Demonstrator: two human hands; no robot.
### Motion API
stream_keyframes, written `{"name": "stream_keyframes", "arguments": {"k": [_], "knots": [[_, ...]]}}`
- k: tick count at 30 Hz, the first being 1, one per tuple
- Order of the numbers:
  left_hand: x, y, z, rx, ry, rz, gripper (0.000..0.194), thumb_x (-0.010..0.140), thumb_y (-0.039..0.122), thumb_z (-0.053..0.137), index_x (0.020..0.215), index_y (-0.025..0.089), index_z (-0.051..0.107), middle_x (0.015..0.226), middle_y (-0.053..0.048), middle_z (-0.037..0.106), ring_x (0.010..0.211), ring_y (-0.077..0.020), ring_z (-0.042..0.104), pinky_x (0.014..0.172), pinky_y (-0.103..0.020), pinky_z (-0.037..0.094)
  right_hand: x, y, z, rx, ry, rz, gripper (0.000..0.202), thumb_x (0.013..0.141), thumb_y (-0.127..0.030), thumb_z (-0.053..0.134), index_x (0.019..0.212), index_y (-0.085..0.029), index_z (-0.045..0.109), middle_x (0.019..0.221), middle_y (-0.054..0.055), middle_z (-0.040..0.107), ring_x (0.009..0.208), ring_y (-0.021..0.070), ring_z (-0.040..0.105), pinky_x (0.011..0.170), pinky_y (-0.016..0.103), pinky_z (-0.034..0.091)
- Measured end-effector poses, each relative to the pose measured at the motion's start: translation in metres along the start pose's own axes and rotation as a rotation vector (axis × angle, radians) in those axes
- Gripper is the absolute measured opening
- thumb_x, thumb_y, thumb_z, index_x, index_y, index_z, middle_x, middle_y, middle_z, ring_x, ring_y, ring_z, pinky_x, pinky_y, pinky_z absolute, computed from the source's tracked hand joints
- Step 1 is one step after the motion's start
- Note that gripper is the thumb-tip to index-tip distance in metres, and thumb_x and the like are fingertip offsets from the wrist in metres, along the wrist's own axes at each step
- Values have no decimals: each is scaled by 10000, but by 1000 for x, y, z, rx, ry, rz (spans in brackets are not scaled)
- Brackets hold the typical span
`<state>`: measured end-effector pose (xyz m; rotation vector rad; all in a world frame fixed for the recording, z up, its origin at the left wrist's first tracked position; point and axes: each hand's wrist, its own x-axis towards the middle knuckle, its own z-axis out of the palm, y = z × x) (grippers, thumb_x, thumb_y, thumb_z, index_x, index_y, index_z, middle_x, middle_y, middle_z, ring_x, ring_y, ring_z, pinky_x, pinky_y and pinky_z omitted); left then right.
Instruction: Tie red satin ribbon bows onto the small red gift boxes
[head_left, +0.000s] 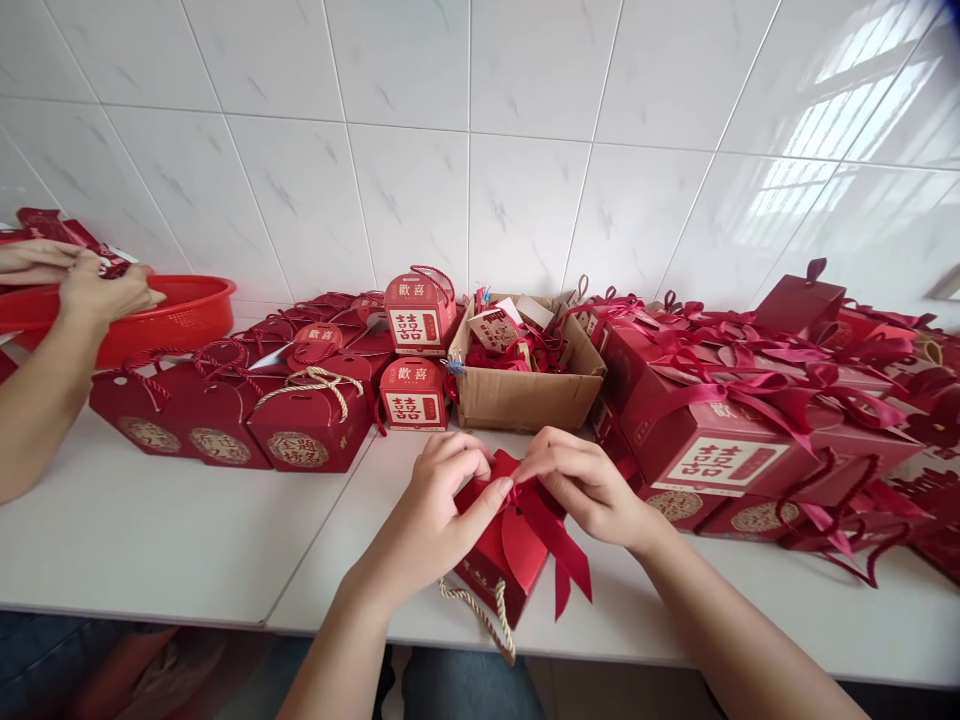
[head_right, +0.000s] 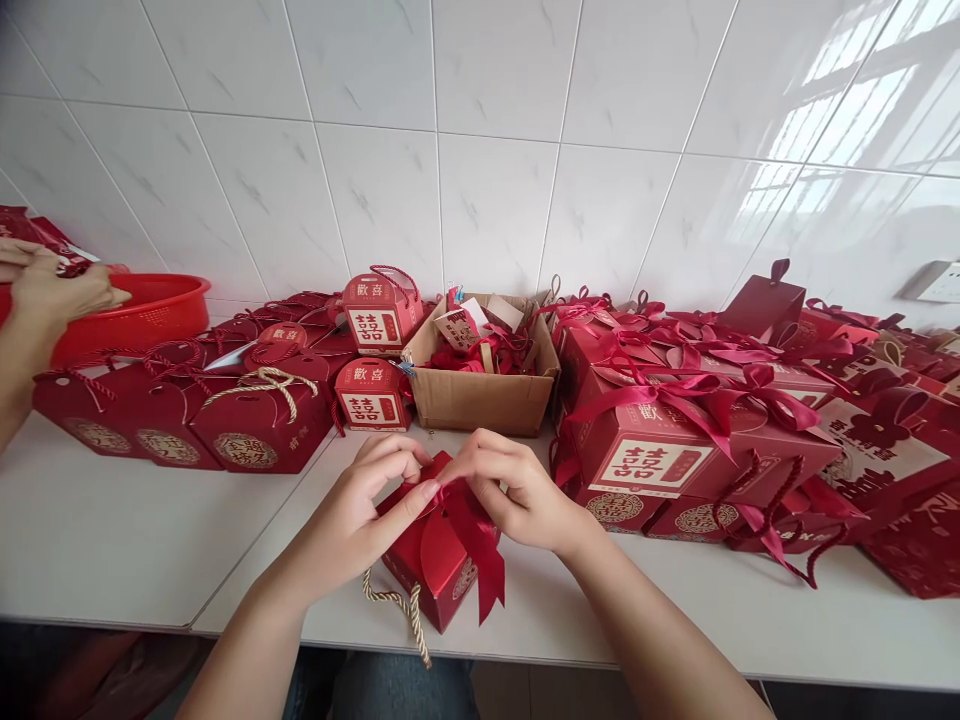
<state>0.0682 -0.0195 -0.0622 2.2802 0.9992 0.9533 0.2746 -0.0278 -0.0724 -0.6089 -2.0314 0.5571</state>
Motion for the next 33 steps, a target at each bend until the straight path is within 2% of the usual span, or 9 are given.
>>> {"name": "stream_keyframes", "arguments": {"k": [3,5,11,14,17,20,27,33], "knots": [[-1,0,0,-10,14,4,227,892,294,528,716,211,410,949,-25,555,993,-185,497,901,-317,394,-1,0,4,74,89,155,80,948,-174,452,990,-204,513,788,-2,507,616,97,434,560,229,388],[-1,1,1,-20,18,1,220,887,280,532,721,213,404,945,-23,557,1001,-184,496,910,-316,390,-2,0,6,102,101,209,33,953,-208,454,972,-205,481,759,-15,487,584,91,400,526,218,363],[-4,6,1,-121,-34,-82,165,851,248,568,786,221,419,952,-14,559,953,-174,527,875,-305,420,-2,1,8,124,114,193,37,954,-206,451,973,-205,484,763,-13,496,596,89,406,533,215,360],[-3,9,5,-194,-42,-124,215,864,310,556,750,218,400,893,-9,569,883,-170,545,821,-297,438,-3,0,8,105,116,168,53,950,-186,453,981,-206,491,793,-4,516,617,90,427,542,215,369],[-1,9,13,-259,39,-191,310,880,402,527,689,213,371,802,-1,575,790,-162,548,748,-286,446,-3,0,7,77,109,149,67,943,-163,461,980,-208,495,779,-11,513,620,88,424,549,211,368],[0,7,20,-275,131,-230,363,866,409,546,649,211,332,743,7,569,746,-157,542,714,-278,442,-3,-1,7,70,108,138,65,939,-156,467,966,-207,497,762,-18,501,617,86,414,553,209,363],[0,7,16,-322,86,-237,361,837,336,581,634,213,309,730,16,564,723,-143,525,693,-263,426,-2,3,6,141,139,213,26,941,-191,475,937,-206,495,771,-15,479,650,103,410,585,227,365],[1,4,14,-266,43,-172,386,811,258,593,586,204,285,804,-3,610,825,-163,571,749,-267,418,-2,6,4,199,184,269,38,936,-193,481,899,-204,483,776,-14,464,662,109,401,597,236,352]]}}
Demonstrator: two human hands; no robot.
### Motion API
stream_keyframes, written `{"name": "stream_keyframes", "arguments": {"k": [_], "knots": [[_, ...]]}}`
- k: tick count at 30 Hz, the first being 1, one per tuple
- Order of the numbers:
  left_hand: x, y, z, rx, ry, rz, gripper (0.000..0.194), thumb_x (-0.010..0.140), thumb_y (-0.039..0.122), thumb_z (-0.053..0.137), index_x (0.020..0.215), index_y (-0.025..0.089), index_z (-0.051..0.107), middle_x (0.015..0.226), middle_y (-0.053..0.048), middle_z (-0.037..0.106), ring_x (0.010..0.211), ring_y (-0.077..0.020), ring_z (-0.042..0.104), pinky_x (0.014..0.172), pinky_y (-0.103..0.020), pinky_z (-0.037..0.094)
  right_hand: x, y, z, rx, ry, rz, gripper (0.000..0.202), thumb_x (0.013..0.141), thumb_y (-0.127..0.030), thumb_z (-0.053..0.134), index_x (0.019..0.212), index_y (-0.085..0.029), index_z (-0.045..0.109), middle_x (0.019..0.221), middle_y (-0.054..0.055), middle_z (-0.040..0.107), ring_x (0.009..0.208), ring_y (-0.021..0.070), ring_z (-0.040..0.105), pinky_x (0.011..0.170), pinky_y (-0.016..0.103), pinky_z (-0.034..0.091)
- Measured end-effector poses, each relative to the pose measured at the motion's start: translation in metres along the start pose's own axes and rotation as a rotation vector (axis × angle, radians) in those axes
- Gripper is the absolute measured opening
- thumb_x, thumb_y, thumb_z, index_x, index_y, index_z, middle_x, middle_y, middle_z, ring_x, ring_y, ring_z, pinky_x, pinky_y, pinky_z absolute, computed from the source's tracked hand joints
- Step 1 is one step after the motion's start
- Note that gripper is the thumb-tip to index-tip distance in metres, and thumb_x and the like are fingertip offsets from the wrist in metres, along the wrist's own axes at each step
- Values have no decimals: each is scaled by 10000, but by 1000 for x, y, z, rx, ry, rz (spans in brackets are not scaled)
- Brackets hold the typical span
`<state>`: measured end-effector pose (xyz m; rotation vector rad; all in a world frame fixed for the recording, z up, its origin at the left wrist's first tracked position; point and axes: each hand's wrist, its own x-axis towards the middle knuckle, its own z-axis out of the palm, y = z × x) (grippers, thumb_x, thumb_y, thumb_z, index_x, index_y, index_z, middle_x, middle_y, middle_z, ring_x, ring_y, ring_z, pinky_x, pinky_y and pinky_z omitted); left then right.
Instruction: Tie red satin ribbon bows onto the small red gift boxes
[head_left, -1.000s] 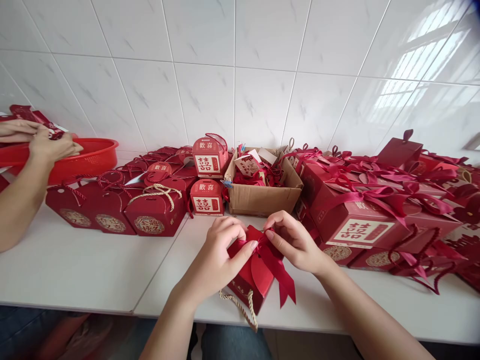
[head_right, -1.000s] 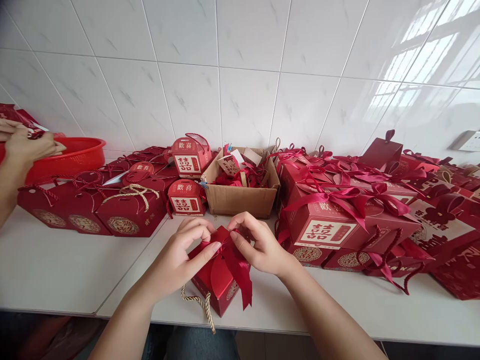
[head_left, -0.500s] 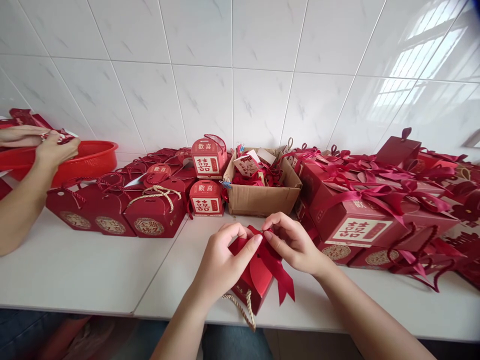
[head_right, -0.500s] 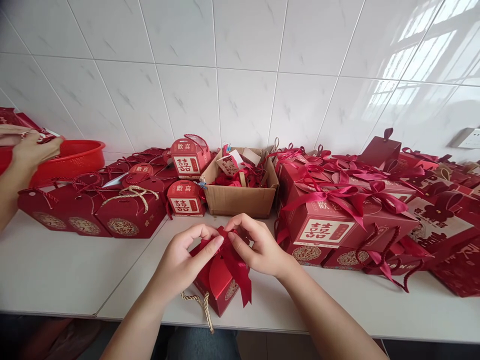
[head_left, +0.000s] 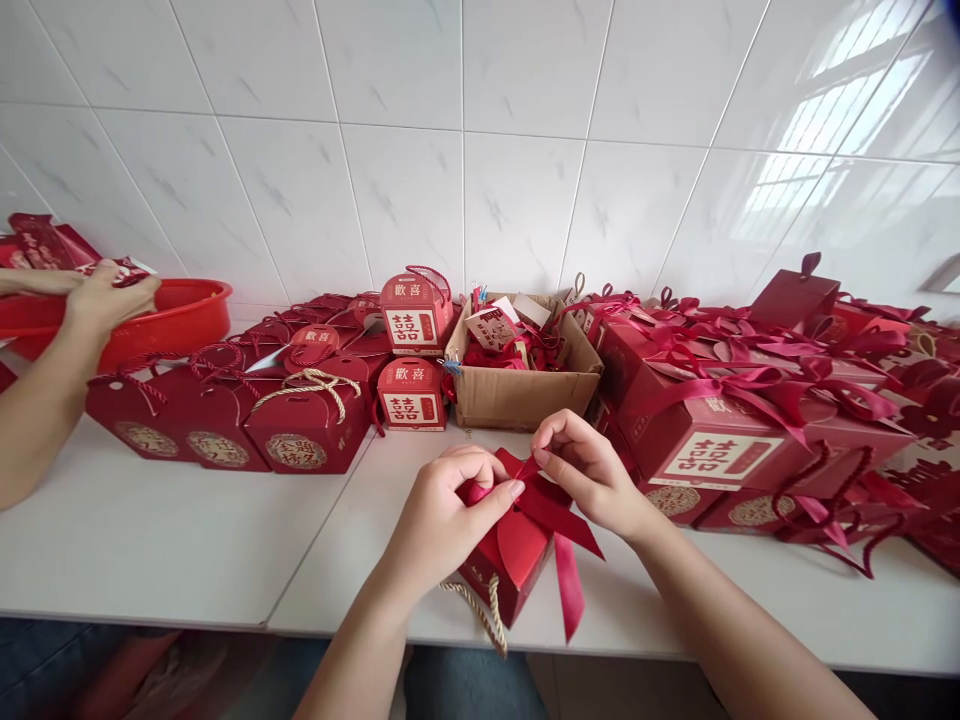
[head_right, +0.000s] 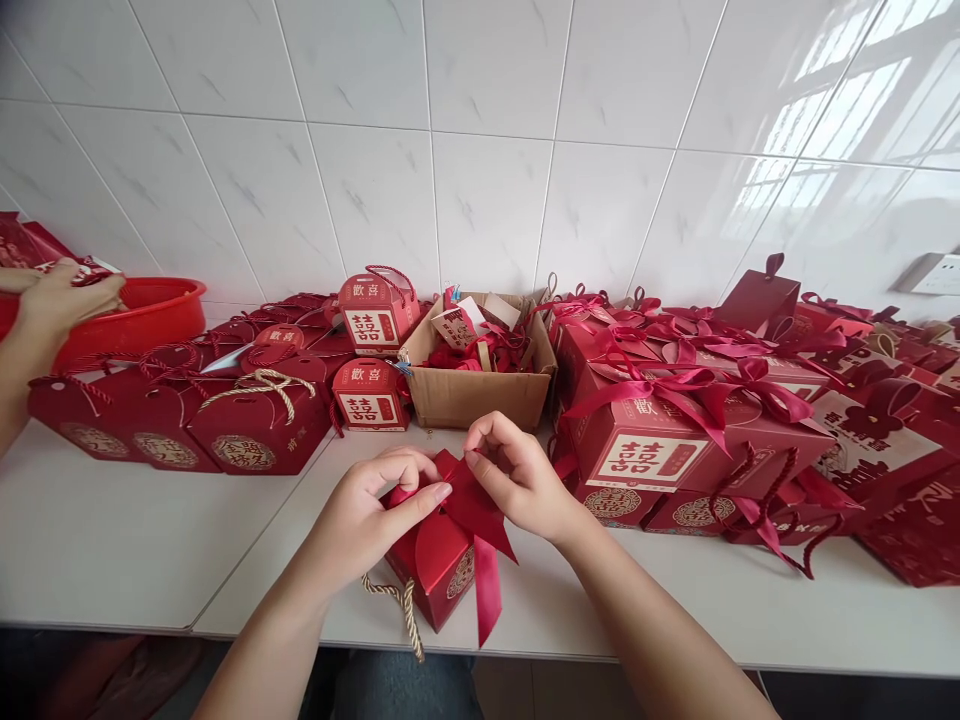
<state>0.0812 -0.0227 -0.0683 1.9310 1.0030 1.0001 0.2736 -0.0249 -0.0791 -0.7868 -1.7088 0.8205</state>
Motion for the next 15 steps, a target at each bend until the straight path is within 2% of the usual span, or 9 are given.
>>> {"name": "stream_keyframes", "arguments": {"k": [5,10,15], "knots": [[-1,2,-5,19,-59,-29,346,781,265,639,610,203,345,879,-8,629,912,-185,578,792,-273,416,0,1,-1,-2,3,-11,39,937,-186,466,906,-205,480,772,-16,451,651,110,385,587,239,339],[-3,7,-11,-55,-146,-52,289,830,332,604,673,210,395,852,2,618,868,-169,570,809,-273,416,-1,-1,-2,-77,-22,-41,64,942,-177,443,926,-203,499,762,-14,462,617,105,378,557,235,332],[-1,5,-1,-128,1,-96,412,847,377,566,606,211,276,729,3,570,727,-148,521,667,-252,409,0,-5,0,-186,-52,-162,135,931,-120,419,889,-189,527,795,8,512,676,114,439,624,246,373]]}}
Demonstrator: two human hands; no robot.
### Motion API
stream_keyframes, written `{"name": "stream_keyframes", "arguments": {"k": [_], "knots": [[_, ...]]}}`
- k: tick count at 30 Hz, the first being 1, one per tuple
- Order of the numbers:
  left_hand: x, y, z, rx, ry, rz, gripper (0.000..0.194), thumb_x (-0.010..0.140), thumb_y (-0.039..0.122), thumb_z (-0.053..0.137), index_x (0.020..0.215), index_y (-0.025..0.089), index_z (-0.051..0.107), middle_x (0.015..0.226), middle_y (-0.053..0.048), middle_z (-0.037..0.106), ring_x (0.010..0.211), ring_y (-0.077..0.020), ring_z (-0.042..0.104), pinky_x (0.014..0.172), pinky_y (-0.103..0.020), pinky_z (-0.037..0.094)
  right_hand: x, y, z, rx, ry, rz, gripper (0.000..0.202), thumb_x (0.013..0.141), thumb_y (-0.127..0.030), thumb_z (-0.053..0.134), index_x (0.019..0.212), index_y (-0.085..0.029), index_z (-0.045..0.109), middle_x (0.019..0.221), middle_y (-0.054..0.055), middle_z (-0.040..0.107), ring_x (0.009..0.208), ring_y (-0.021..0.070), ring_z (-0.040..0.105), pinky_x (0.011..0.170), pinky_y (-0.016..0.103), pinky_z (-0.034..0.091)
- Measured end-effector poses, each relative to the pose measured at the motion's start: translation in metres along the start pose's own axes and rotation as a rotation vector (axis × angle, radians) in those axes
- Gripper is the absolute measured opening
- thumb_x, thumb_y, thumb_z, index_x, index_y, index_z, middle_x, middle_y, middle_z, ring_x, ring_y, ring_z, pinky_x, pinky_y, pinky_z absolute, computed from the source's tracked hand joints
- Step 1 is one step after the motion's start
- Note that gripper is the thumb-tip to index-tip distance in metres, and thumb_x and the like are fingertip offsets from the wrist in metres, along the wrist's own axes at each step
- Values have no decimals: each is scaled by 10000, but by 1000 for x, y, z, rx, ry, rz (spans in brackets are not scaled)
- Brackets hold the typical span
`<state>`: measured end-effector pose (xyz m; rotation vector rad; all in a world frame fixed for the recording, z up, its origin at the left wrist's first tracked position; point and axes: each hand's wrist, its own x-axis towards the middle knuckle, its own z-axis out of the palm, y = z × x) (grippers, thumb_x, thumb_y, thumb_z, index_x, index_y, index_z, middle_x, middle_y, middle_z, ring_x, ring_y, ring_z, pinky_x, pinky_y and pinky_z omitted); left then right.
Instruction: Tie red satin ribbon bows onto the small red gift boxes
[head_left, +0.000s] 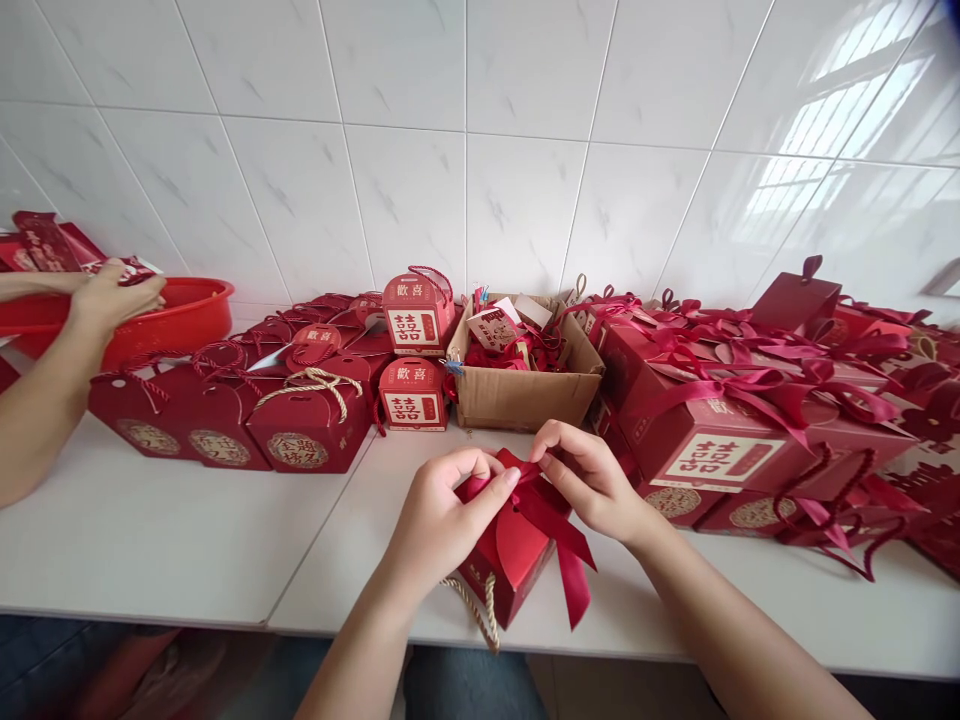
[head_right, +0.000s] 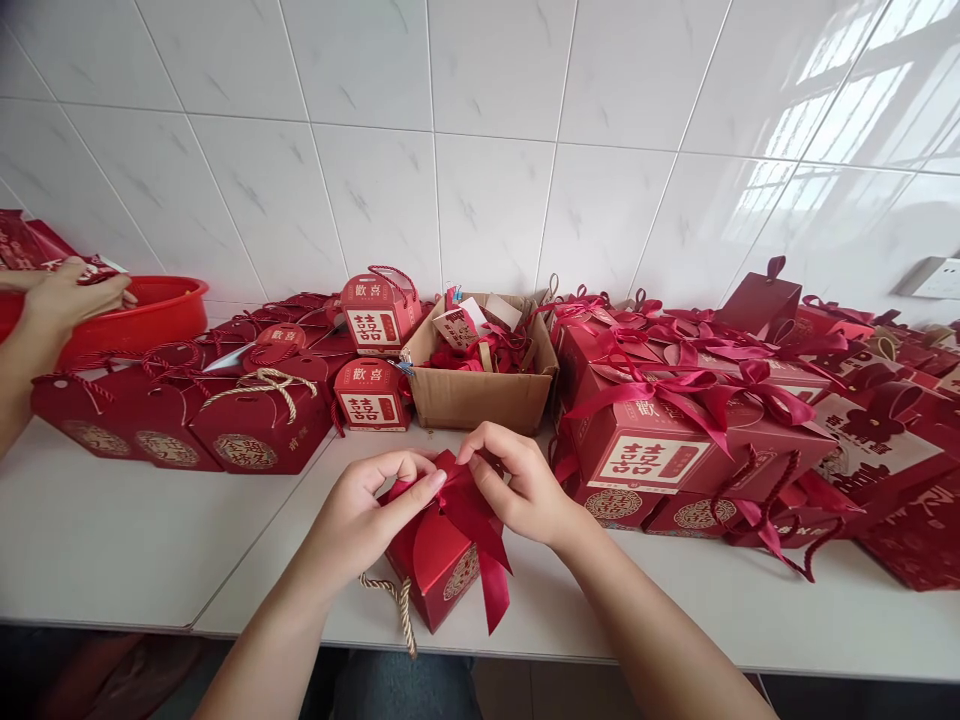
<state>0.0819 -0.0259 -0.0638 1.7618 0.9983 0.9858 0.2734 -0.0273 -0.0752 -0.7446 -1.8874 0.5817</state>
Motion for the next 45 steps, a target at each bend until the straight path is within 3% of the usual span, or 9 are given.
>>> {"name": "stream_keyframes", "arguments": {"k": [4,10,19,24,27,30,33,39,45], "knots": [[1,-4,9,-2,43,23,437,829,351,584,594,212,242,638,23,490,659,-133,486,620,-242,394,0,1,1,1,20,23,120,935,-136,424,899,-193,524,792,8,506,672,118,432,619,251,370],[1,-4,9,88,42,51,413,814,322,581,580,215,259,606,17,462,811,-188,576,704,-258,437,-2,4,1,92,89,130,76,934,-198,467,865,-200,498,782,4,488,681,127,430,618,258,370],[6,-8,10,226,45,189,383,810,243,574,563,218,283,635,-1,562,870,-206,617,868,-329,466,5,10,2,151,152,202,134,911,-284,517,829,-208,442,758,-11,455,647,119,402,586,251,361],[8,-10,17,217,96,269,386,812,198,572,567,218,274,711,-17,633,878,-197,609,852,-310,461,-5,-17,-7,-216,48,293,101,951,-308,435,962,-209,454,868,25,508,699,139,449,637,276,391],[9,-9,18,214,100,264,376,817,194,566,574,218,281,715,-16,629,812,-188,602,759,-295,458,-25,-42,-8,-455,142,322,174,957,-365,429,887,-207,451,849,40,520,715,156,478,636,282,394],[9,-8,17,218,101,258,365,818,204,562,573,216,292,706,-16,610,775,-184,594,710,-289,445,-43,-54,-8,-566,123,370,263,935,-417,470,774,-211,439,737,26,502,641,155,474,556,268,373],[8,-7,16,213,99,259,376,814,214,565,569,214,280,696,-18,601,764,-185,597,699,-285,444,-51,-54,-5,-617,52,388,295,929,-374,487,693,-209,422,681,21,496,584,145,467,510,259,353],[7,-8,18,167,113,228,398,865,314,540,574,212,288,739,-26,632,763,-176,603,749,-288,464,-51,-63,9,-545,40,269,291,917,-249,490,642,-199,406,632,11,487,546,118,449,492,236,352],[8,-9,20,180,157,249,387,840,301,567,554,218,319,570,17,502,805,-188,615,855,-305,482,-48,-74,28,-486,0,198,258,898,-198,506,649,-193,443,637,19,544,541,113,469,496,231,354]]}}
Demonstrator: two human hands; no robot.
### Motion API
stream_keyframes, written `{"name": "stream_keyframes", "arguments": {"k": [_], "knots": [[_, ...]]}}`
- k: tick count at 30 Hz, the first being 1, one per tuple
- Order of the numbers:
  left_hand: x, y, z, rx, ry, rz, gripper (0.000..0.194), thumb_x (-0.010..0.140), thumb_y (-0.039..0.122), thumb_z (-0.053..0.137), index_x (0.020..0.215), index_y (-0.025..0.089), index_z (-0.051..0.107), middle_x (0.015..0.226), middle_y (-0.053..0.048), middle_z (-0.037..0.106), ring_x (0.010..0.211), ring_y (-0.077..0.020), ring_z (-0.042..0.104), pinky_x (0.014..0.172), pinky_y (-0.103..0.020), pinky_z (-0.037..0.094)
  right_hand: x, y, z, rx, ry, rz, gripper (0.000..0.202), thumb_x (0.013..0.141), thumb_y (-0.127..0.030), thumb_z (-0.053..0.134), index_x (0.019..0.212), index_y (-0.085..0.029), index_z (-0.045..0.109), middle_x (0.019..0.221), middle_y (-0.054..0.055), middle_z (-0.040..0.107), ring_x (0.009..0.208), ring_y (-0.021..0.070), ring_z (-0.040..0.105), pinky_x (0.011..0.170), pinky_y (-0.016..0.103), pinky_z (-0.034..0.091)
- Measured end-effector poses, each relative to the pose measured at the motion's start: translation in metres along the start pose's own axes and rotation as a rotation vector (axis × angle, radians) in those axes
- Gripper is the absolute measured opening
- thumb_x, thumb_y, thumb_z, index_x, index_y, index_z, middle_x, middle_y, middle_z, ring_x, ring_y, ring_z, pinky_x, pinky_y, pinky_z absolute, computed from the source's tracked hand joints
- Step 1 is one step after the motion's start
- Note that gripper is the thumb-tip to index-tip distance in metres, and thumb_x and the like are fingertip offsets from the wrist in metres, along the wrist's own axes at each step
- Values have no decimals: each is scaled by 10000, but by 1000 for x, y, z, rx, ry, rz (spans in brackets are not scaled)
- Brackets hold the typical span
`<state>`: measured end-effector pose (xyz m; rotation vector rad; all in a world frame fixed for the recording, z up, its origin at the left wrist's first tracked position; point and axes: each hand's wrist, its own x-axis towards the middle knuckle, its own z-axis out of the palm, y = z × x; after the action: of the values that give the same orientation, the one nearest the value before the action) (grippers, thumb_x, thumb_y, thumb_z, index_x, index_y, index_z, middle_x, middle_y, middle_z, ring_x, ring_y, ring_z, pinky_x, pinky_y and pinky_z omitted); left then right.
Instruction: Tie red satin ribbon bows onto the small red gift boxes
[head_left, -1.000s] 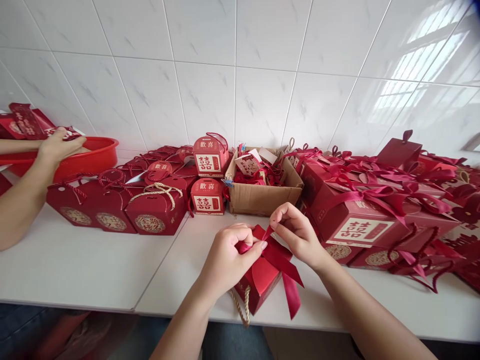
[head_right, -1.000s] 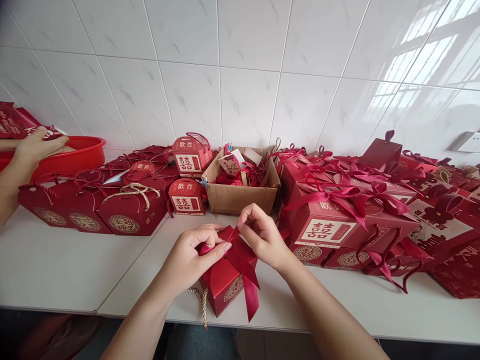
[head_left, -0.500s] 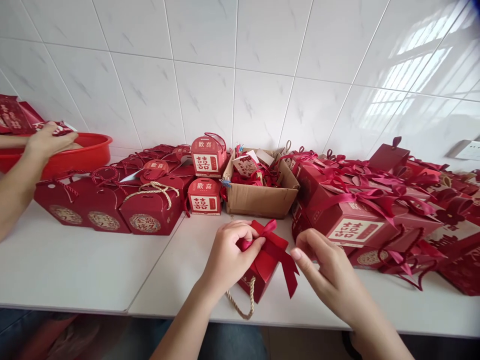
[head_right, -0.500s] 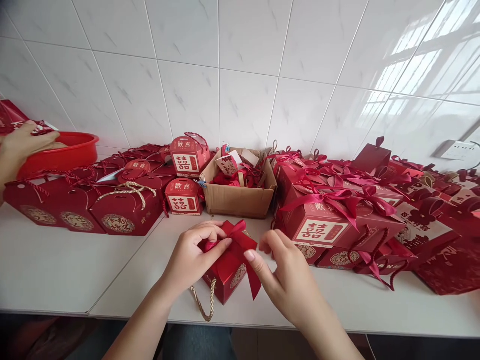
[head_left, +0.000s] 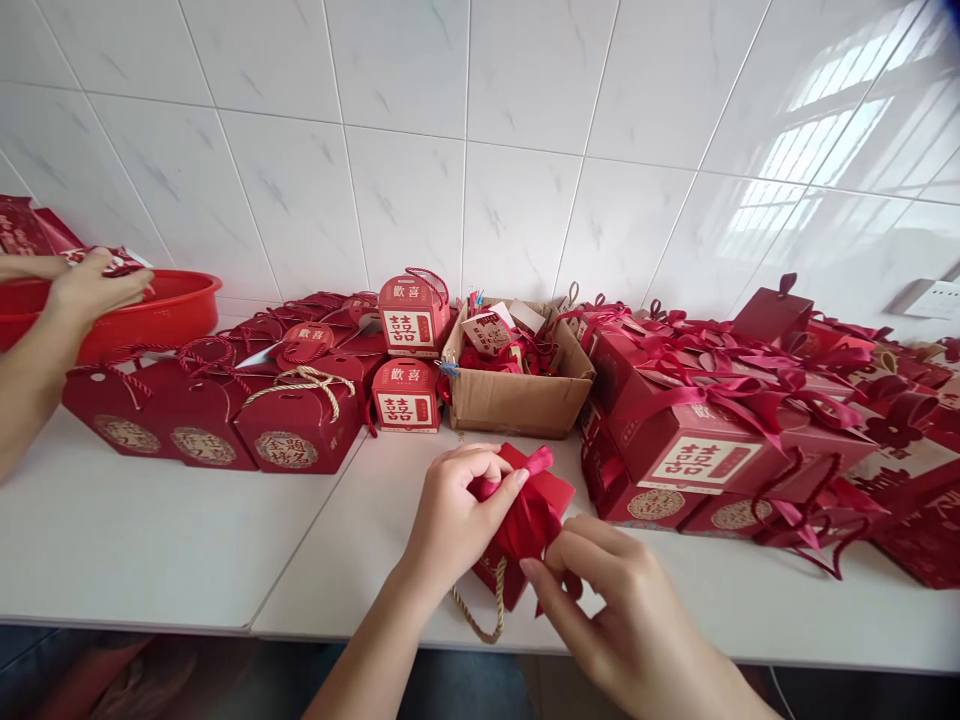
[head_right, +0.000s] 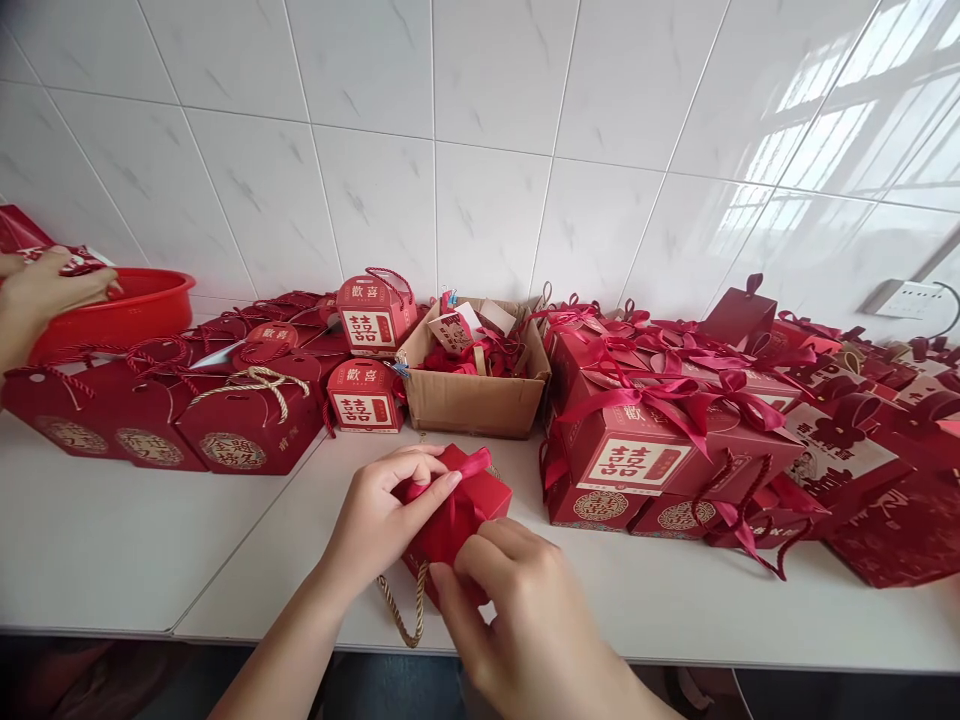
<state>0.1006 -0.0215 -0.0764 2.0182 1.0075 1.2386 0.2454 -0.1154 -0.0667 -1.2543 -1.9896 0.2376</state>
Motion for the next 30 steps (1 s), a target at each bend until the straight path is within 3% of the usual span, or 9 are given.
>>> {"name": "stream_keyframes", "arguments": {"k": [7,12,17,20,24,30], "knots": [[0,-2,6,74,35,-18,400,813,259,567,555,221,264,631,-5,624,865,-222,636,830,-349,496,0,-2,21,-136,29,-144,259,875,-142,492,627,-190,433,590,26,528,514,128,450,482,257,331],[0,-3,5,51,21,-37,404,809,268,569,541,221,270,640,-5,640,870,-219,649,850,-356,504,8,1,11,-60,-26,-179,268,890,-173,507,629,-189,449,601,18,522,534,126,445,494,258,335],[-1,-1,-1,-72,-29,-122,393,804,333,604,550,220,326,608,9,608,829,-201,652,847,-325,499,36,30,-16,100,159,98,208,926,-354,502,798,-191,524,734,26,538,604,129,466,554,256,389],[-2,-2,-2,-107,-41,-158,402,798,319,617,561,221,307,661,-9,654,935,-223,652,856,-325,491,49,52,-19,126,42,248,308,887,-488,531,895,-180,541,826,45,556,644,139,471,584,274,406],[-1,-4,-2,-108,-52,-162,374,794,316,631,561,221,354,724,-27,693,1082,-247,619,889,-341,475,53,69,-9,306,-164,269,394,887,-535,504,718,-182,467,666,-11,452,619,119,404,552,251,357],[0,-1,-7,-148,-121,-222,249,777,320,657,595,217,521,808,-40,720,1130,-257,598,936,-377,456,54,71,1,663,-155,307,428,877,-507,537,634,-172,427,593,-48,363,545,79,304,488,224,248]]}}
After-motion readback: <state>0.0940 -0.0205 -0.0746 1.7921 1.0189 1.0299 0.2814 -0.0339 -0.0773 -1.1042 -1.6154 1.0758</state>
